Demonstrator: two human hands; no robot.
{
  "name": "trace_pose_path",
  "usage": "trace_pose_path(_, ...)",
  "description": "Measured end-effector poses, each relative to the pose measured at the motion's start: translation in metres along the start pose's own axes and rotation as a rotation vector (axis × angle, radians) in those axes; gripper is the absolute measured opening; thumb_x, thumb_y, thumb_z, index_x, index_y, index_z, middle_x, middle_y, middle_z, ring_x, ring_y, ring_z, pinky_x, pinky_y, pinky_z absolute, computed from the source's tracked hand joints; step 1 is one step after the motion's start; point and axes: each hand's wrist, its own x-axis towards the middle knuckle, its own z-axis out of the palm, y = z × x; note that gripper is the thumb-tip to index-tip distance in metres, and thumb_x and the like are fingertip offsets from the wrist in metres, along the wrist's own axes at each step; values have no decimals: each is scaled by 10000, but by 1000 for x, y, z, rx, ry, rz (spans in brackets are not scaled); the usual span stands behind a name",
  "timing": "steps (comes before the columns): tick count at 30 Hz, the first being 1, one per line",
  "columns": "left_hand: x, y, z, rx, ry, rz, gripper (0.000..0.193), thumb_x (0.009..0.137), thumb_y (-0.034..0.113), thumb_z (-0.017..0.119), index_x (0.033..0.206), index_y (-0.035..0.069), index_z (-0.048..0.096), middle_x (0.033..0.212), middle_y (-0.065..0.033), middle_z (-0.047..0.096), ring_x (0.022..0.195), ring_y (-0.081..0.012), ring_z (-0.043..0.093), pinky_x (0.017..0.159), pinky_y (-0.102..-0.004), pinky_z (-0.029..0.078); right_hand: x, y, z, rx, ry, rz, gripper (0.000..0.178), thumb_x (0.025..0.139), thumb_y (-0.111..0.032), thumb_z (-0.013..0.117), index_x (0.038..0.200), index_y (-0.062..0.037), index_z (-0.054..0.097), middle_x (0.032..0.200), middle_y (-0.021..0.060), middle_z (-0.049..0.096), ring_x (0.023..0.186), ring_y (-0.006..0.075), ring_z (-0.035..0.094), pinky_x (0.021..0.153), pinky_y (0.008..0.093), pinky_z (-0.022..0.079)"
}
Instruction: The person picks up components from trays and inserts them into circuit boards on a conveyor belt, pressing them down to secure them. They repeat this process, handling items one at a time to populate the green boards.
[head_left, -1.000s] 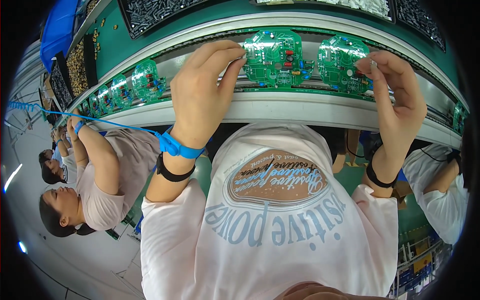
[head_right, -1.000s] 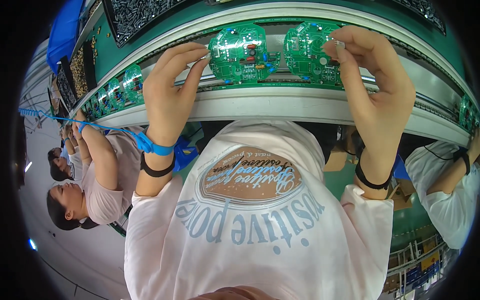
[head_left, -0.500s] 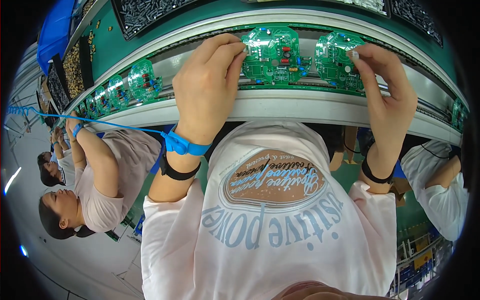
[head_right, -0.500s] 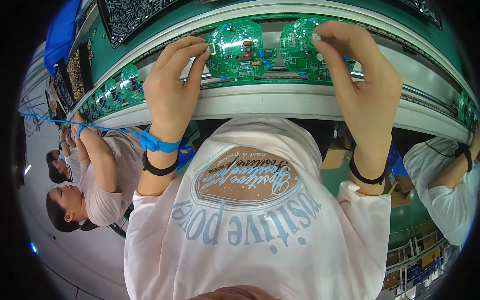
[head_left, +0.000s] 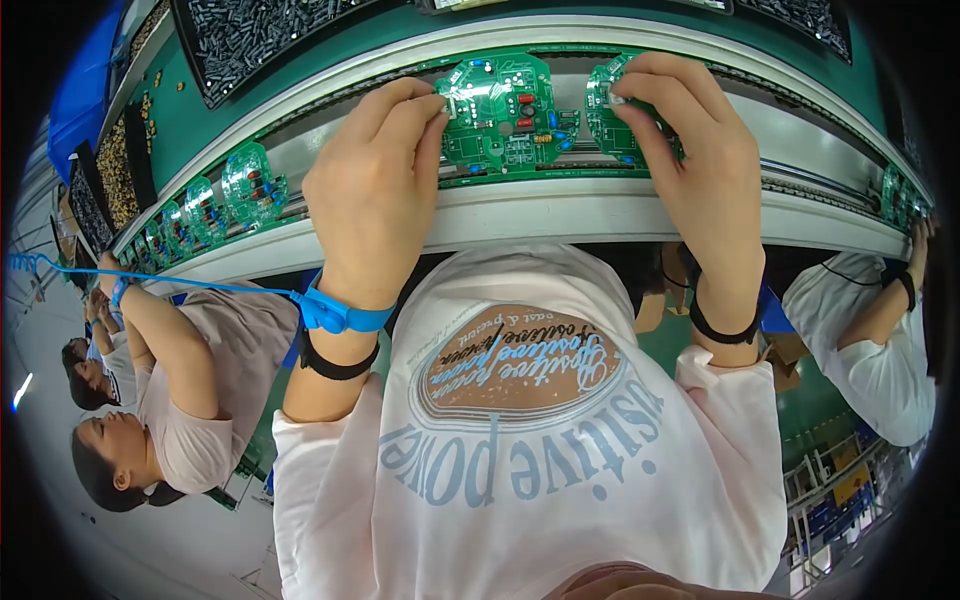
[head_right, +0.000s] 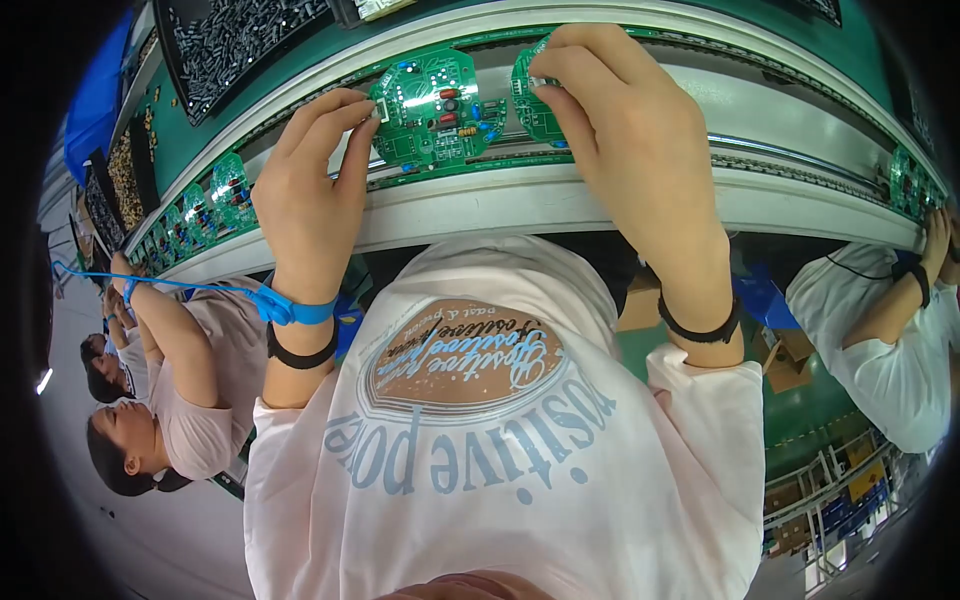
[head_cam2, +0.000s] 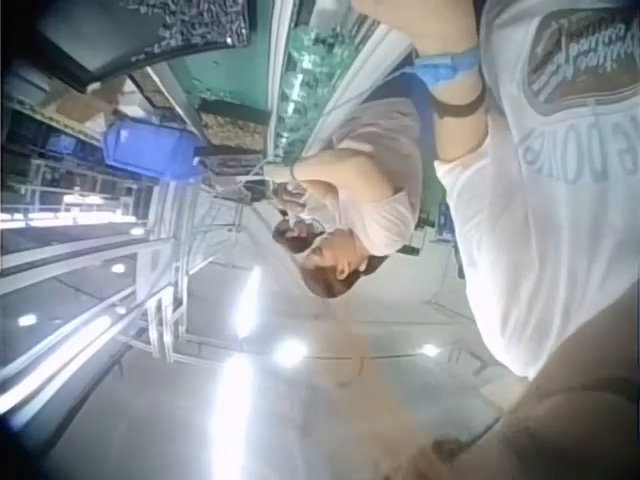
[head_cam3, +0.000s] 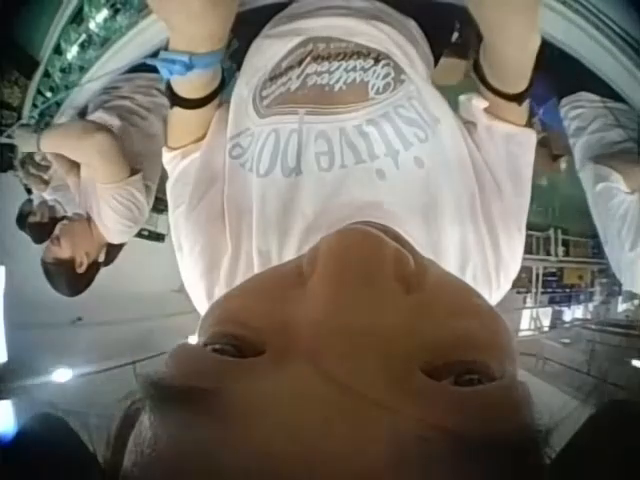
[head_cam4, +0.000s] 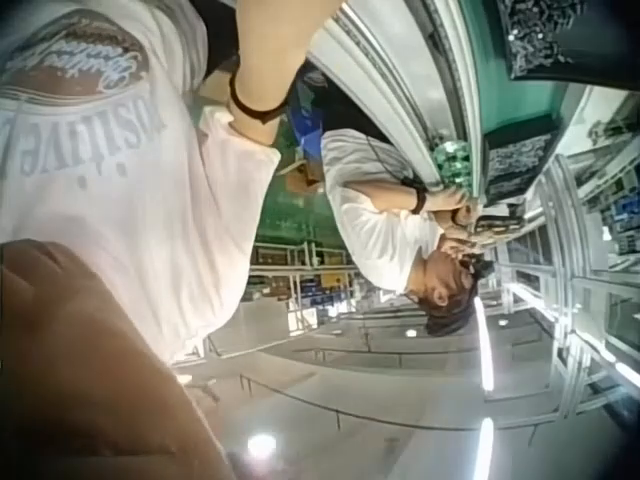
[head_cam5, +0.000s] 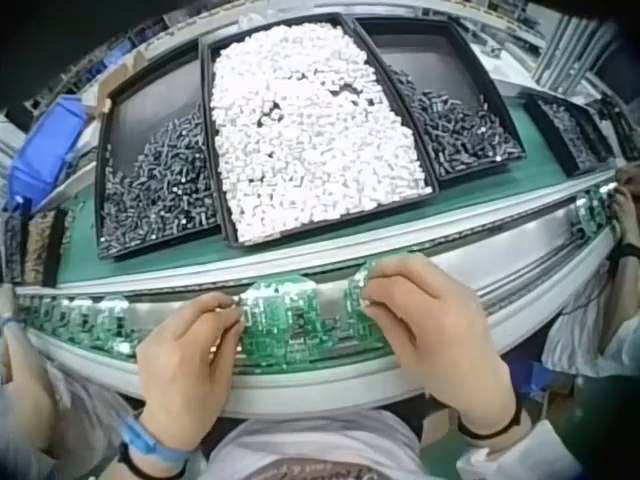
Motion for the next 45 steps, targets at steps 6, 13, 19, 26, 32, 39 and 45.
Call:
trace_pose_path(6, -1, 0, 0, -31, 7, -10, 96, 880, 95, 757, 974, 90, 734, 1055, -17, 736, 817, -269, 708, 698, -362, 562, 3, -3, 3, -42, 3, 0, 163, 882, -8, 742, 1039, -35, 702, 1114, 62, 681, 888, 274, 677, 728, 347, 541)
trace_pose_path(13, -1, -2, -1, -122, 37, -24, 113, 872, 72, 760, 981, 84, 732, 1052, -23, 741, 807, -270, 708, 690, -362, 560, 1, -5, 2, -98, 35, -25, 166, 880, -17, 748, 1039, -40, 704, 1116, 63, 687, 902, 270, 689, 730, 343, 546)
trace_pose_path(19, -1, 0, -4, -101, 17, -47, 114, 868, 73, 759, 978, 87, 734, 1047, -20, 737, 805, -270, 706, 691, -365, 559, 4, -6, 1, -134, 26, -24, 169, 879, -24, 753, 1040, -41, 706, 1124, 58, 693, 911, 272, 696, 739, 344, 553)
trace_pose_path(26, -1, 2, -2, -57, 25, -7, 115, 860, 82, 763, 972, 97, 736, 1043, -9, 733, 806, -265, 703, 698, -362, 558, 2, -8, -3, -164, 18, -18, 166, 881, -23, 752, 1042, -43, 714, 1127, 51, 700, 908, 269, 699, 748, 344, 558)
trace_pose_path(32, 1, 8, -5, 9, 16, -5, 124, 869, 70, 772, 991, 81, 753, 1061, -25, 744, 827, -250, 715, 686, -325, 559, -1, -9, -3, -180, 18, -10, 184, 876, -21, 756, 1056, -48, 723, 1123, 58, 702, 904, 270, 700, 744, 344, 560)
trace_pose_path(39, -1, 16, -1, 24, -5, -2, 110, 853, 84, 765, 960, 96, 742, 1054, -11, 727, 809, -265, 698, 704, -373, 556, -6, -8, -11, -201, 19, -38, 246, 866, -4, 763, 1104, -56, 728, 1102, 72, 707, 903, 266, 706, 741, 345, 565)
trace_pose_path(45, -3, 19, 0, 29, -20, -12, 88, 872, 79, 751, 960, 91, 743, 1068, -21, 724, 806, -283, 697, 696, -390, 551, -10, -10, -47, -210, -18, -65, 261, 896, 9, 730, 1150, -49, 719, 1128, 89, 716, 956, 256, 723, 778, 333, 571)
